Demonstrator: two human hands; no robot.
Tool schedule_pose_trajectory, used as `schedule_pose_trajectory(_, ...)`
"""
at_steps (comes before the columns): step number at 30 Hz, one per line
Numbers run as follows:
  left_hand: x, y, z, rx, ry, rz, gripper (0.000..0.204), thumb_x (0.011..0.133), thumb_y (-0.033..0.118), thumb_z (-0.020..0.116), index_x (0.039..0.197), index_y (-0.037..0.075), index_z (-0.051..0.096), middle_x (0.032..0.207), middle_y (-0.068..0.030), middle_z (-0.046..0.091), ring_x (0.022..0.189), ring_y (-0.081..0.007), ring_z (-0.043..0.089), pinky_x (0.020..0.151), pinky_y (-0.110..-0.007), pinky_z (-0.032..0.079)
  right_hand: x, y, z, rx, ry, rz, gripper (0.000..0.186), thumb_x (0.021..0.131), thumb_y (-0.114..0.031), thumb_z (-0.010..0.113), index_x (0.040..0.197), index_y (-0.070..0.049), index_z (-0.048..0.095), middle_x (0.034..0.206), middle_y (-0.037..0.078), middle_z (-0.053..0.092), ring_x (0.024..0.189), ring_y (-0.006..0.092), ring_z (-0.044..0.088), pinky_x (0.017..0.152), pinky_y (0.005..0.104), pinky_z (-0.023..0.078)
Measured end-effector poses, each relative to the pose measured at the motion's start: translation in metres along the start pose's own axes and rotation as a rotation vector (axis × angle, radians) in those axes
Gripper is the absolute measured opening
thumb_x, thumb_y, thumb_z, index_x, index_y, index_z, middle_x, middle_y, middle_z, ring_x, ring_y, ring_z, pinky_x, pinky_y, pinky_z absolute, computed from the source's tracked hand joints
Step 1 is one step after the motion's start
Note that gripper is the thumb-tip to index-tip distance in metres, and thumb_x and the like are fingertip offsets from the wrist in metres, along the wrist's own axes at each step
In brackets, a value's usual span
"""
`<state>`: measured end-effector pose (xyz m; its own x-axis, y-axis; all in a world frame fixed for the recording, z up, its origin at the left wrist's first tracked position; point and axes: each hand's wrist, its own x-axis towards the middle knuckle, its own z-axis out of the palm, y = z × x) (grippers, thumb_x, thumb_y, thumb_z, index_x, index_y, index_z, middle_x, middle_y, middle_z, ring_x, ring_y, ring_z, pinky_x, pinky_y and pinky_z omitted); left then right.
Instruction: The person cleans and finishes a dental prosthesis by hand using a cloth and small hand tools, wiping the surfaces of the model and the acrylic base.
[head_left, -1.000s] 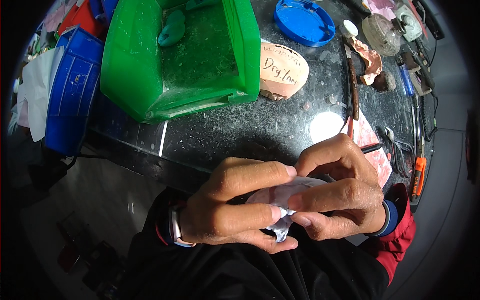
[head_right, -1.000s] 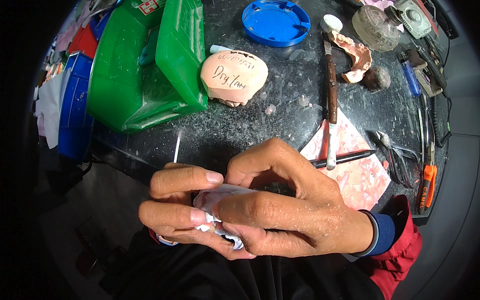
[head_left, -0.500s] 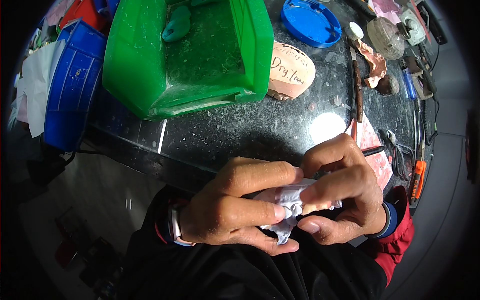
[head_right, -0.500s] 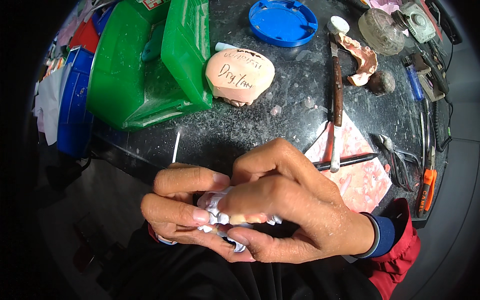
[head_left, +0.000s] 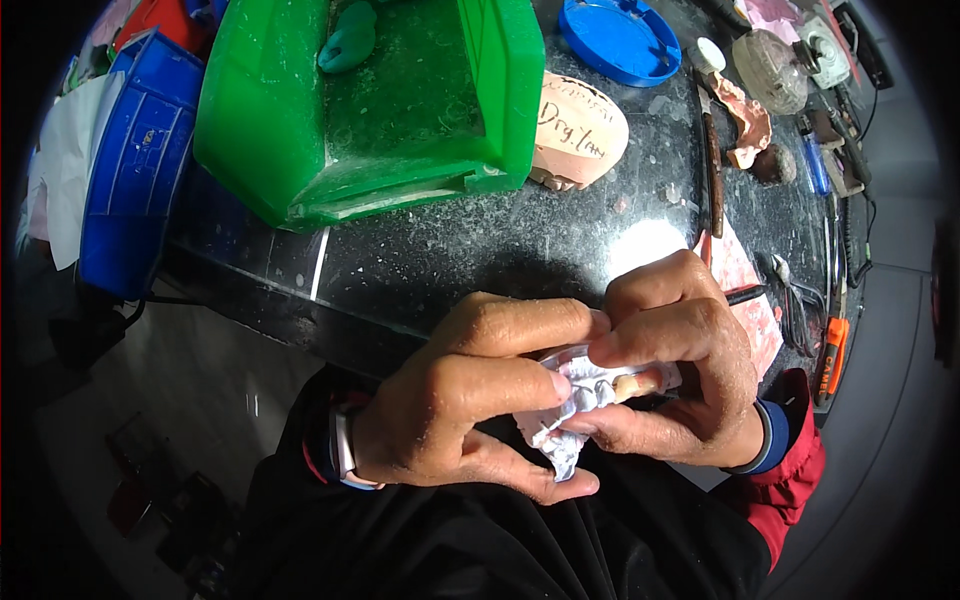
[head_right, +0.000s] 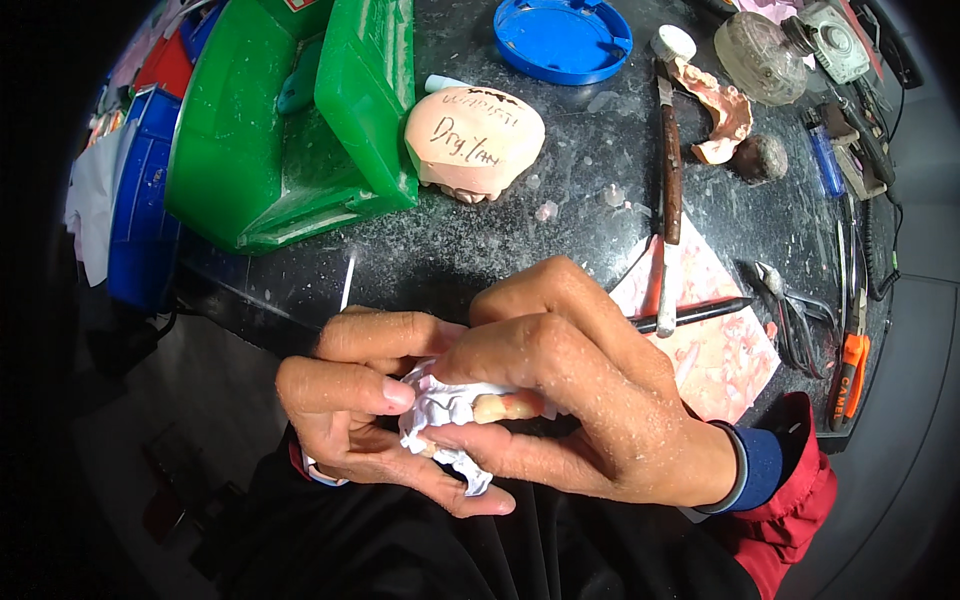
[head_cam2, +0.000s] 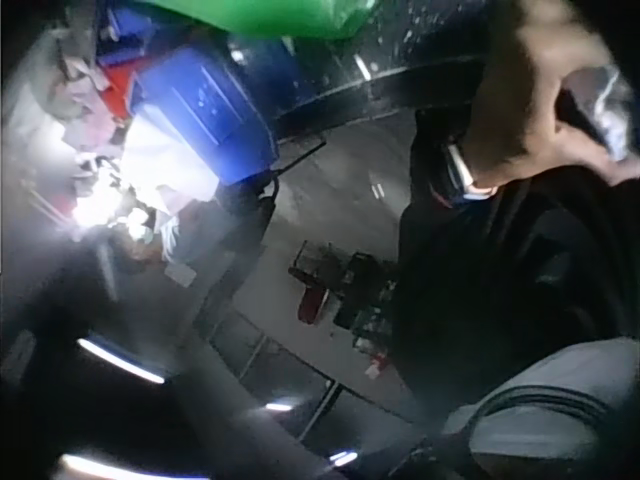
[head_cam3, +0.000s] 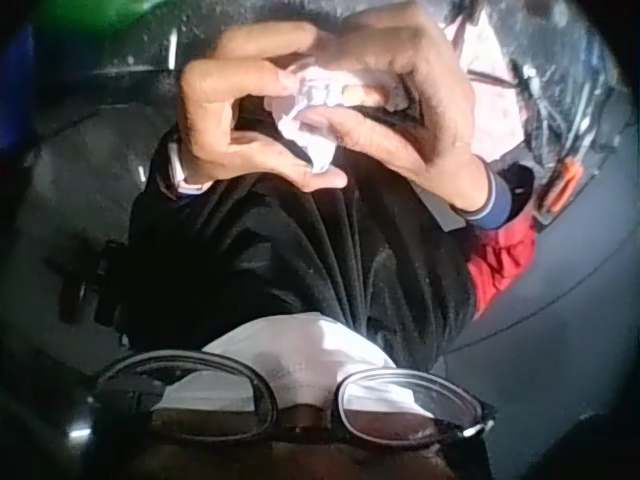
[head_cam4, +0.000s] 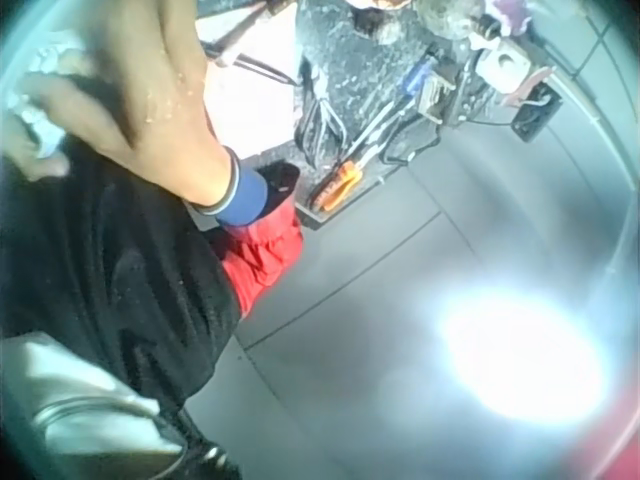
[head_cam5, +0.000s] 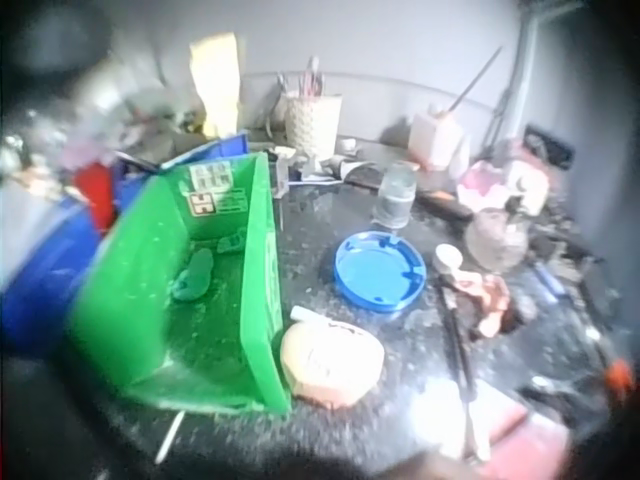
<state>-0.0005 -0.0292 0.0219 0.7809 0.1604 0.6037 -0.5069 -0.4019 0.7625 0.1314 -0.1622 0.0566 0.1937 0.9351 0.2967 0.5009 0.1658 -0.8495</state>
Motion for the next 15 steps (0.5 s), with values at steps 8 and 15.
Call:
schedule_pose_trajectory(8,0.002,0.001,0.001,0.059,0.012,0.016,0.093,0.035,0.031,0.094,0.104,0.008,0.037,0.098,-0.0149,0.052,0.077,-0.0176,0.057,0.060,-0.024,0.050,0.000,0.002,0.000,0.016,0.023,-0.041,0.042,0.068,-0.020,0.080,0.097,-0.004,0.055,0.090,0.014,0.055,0.077,0.0184,0.054,0.065,0.0278,0.041)
schedule_pose_trajectory(15,-0.009,0.000,0.002,-0.140,0.111,-0.030,0.060,0.047,0.023,0.090,0.091,0.001,0.056,0.112,-0.0169,0.049,0.084,-0.0274,0.058,0.069,-0.036,0.047,-0.001,0.001,-0.001,0.088,0.025,-0.065,0.035,0.070,-0.013,0.078,0.096,-0.004,0.056,0.093,0.015,0.054,0.072,0.0130,0.054,0.056,0.0227,0.043)
